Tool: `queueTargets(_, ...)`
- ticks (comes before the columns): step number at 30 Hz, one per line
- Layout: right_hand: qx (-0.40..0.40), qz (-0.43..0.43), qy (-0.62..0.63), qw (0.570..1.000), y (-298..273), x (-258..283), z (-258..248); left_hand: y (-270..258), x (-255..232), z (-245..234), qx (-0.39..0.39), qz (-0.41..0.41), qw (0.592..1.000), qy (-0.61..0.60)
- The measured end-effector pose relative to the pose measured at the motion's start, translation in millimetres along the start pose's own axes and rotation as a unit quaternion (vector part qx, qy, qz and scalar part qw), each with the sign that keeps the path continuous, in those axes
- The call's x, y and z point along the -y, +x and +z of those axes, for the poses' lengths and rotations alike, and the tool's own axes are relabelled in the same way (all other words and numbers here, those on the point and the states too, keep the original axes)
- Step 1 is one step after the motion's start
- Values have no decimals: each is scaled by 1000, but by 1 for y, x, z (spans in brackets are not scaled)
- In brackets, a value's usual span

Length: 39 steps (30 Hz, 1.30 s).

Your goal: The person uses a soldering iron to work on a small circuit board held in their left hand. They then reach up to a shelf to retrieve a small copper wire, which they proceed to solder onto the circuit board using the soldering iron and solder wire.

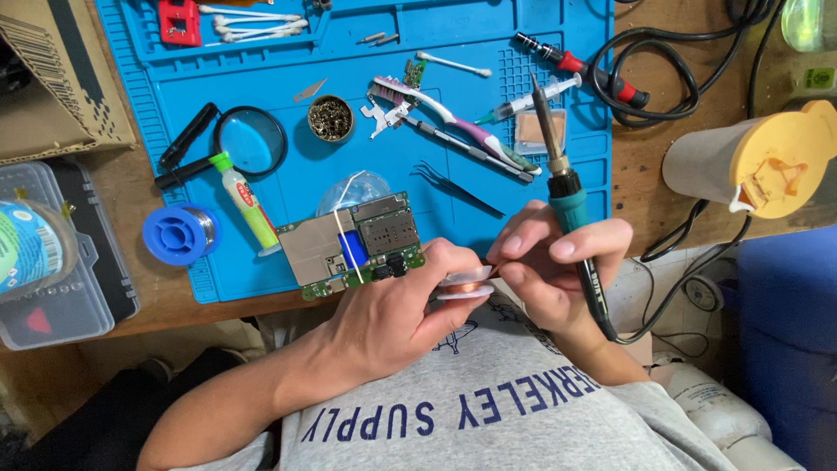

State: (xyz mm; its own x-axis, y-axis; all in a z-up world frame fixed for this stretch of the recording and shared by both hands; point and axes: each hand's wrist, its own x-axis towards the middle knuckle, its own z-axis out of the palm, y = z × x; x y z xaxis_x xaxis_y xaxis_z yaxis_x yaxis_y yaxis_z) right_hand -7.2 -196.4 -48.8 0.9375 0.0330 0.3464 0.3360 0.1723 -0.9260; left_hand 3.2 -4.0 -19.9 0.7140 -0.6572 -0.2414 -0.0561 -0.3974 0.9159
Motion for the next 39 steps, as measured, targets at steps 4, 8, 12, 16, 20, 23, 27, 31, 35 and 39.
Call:
queueTargets(4, 5, -12, 40, 999, 3, -2, 2, -3, 4, 3, -12, 6, 1000, 15)
queueTargets(8, 32, 6, 26, 999, 5, 4, 2, -4, 6, 5, -34, 22, 999, 33)
queueTargets(12, 40, 36, 40, 998, 4, 9, 5, -10, 9, 6, -70, 61, 994, 59)
queueTargets(16, 17, 4, 44, 999, 5, 3, 8, -10, -2, -1, -106, 106, 988, 28)
queueTargets(20, -34, 11, 56, 998, 3, 4, 6, -10, -6, -4, -113, 99, 989, -13)
queueTargets(23, -24, 21, 82, 996, 2, 5, 8, -15, 1, 1, -112, 68, 991, 8)
queueTargets(27, -13, 0, 120, 993, -2, 4, 12, -17, -2, -4, -146, 148, 978, 31)
queueTargets(31, 0, -14, 101, 995, 2, 7, 19, -19, -8, -9, -134, 117, 984, 24)
queueTargets(35, 1, -24, 103, 994, 0, 10, 25, -23, -4, -12, -125, 153, 980, -2)
queueTargets(39, -12, -27, 88, 996, -2, 9, 30, -25, 0, -10, -146, 231, 960, -68)
